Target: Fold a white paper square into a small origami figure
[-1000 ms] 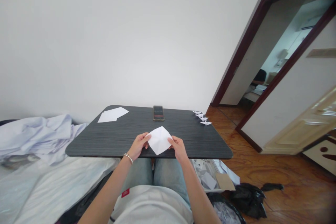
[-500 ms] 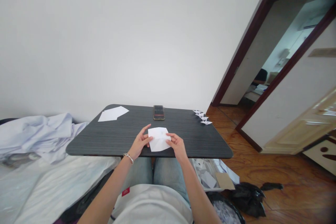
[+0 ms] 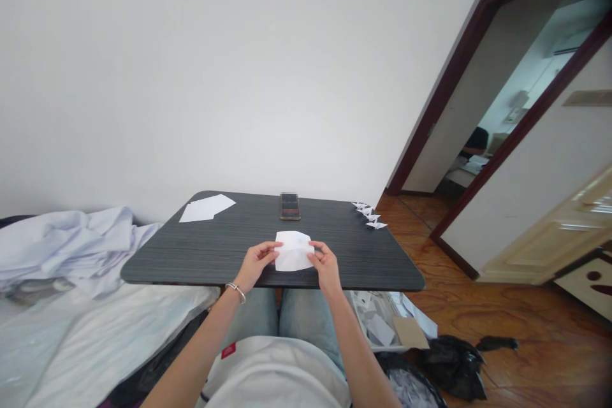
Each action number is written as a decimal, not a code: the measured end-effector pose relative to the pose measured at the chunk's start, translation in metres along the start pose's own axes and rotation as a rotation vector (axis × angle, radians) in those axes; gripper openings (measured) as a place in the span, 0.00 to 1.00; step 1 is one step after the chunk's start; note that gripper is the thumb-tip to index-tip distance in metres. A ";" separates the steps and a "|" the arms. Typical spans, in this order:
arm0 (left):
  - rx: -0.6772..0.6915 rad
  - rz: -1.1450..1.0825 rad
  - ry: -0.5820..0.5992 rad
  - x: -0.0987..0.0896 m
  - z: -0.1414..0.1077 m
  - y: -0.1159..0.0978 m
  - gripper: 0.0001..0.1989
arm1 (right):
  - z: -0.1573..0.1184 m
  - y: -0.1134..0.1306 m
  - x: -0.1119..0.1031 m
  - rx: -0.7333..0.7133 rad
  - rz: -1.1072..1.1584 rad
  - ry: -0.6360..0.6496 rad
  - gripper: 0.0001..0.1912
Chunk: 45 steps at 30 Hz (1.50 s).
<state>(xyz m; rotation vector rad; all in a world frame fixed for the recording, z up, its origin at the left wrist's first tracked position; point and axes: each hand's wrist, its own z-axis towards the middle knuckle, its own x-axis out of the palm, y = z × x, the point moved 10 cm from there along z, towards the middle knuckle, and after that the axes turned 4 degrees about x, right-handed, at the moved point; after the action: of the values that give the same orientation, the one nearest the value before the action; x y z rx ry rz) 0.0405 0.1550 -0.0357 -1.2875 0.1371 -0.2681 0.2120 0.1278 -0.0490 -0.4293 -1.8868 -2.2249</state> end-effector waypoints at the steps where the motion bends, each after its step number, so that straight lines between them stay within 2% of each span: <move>1: 0.008 0.011 -0.021 -0.003 0.000 0.000 0.15 | 0.000 -0.001 0.000 0.003 -0.013 0.004 0.17; 5: 0.025 0.023 -0.073 -0.009 0.001 -0.001 0.15 | 0.003 -0.006 -0.003 -0.007 -0.063 -0.006 0.15; 11: 0.022 0.026 -0.062 -0.009 0.001 0.002 0.14 | 0.007 -0.007 -0.007 -0.064 -0.226 -0.021 0.16; 14: 0.020 0.019 -0.059 -0.009 0.001 0.003 0.15 | 0.006 -0.007 -0.001 -0.066 -0.276 0.030 0.17; 19: -0.012 -0.093 -0.047 -0.006 0.000 0.003 0.23 | 0.003 -0.010 0.011 -0.028 -0.277 0.145 0.16; 23: -0.024 -0.130 -0.058 -0.006 0.000 0.003 0.25 | 0.003 -0.014 0.011 0.016 -0.219 0.149 0.15; 25: -0.012 -0.116 -0.058 -0.006 0.000 0.002 0.24 | 0.004 -0.013 0.010 0.017 -0.195 0.135 0.16; 30: 0.002 -0.053 -0.092 -0.010 0.001 0.004 0.12 | 0.004 -0.011 0.009 0.015 -0.160 0.127 0.19; 33: -0.010 -0.061 -0.108 -0.012 0.001 0.006 0.12 | 0.004 -0.010 0.007 0.024 -0.138 0.111 0.19; 38: -0.050 -0.098 -0.055 -0.006 0.000 0.009 0.12 | 0.006 -0.007 -0.004 0.011 -0.069 0.008 0.19; 42: -0.075 -0.122 -0.001 0.001 -0.001 0.009 0.12 | 0.007 -0.007 -0.001 -0.009 -0.109 0.032 0.16; 45: -0.083 -0.164 0.023 0.005 -0.002 0.008 0.18 | 0.006 -0.006 0.004 -0.007 -0.151 0.070 0.15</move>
<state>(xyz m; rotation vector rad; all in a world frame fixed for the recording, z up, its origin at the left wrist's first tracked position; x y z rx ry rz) 0.0459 0.1537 -0.0437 -1.3809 0.0632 -0.4211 0.2068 0.1344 -0.0521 -0.2134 -1.9352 -2.3076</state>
